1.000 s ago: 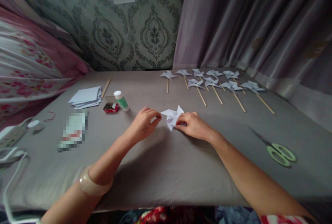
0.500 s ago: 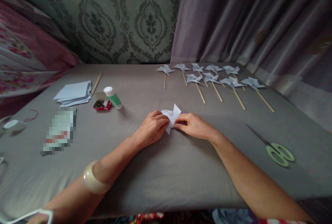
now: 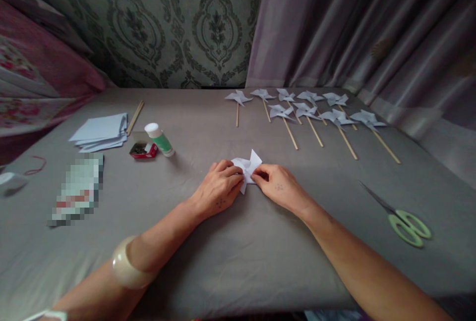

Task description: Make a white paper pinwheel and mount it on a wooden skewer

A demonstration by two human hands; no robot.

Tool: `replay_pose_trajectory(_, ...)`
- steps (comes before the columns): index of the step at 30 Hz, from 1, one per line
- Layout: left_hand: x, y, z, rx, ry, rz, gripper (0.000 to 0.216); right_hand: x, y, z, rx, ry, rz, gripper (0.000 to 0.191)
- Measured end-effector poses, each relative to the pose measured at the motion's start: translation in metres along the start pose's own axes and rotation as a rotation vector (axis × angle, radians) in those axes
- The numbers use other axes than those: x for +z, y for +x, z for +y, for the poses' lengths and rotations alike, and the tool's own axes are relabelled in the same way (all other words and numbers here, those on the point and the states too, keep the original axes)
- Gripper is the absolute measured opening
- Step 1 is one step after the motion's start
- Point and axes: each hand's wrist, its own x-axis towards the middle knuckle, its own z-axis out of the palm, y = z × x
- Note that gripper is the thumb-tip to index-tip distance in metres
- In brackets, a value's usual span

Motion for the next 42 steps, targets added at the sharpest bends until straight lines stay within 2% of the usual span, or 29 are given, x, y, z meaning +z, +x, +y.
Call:
replay_pose_trajectory(8,-0.0034,0.0001,0.0046,-0.046,0.026,-0.031,0.027,0.0035,-0.0006,-0.001,0.051,-0.028,0.032,0.015)
replay_pose_trajectory(17,-0.0024,0.0001,0.0063,-0.023,0.048,-0.036,0.035,0.0058,-0.0003,-0.001,0.052,-0.055,0.048,0.015)
replay_pose_trajectory(42,0.0,-0.0011,0.0069,-0.021,0.074,-0.043,0.036,0.0067,-0.0011,-0.0043,0.1,-0.107,0.044,0.015)
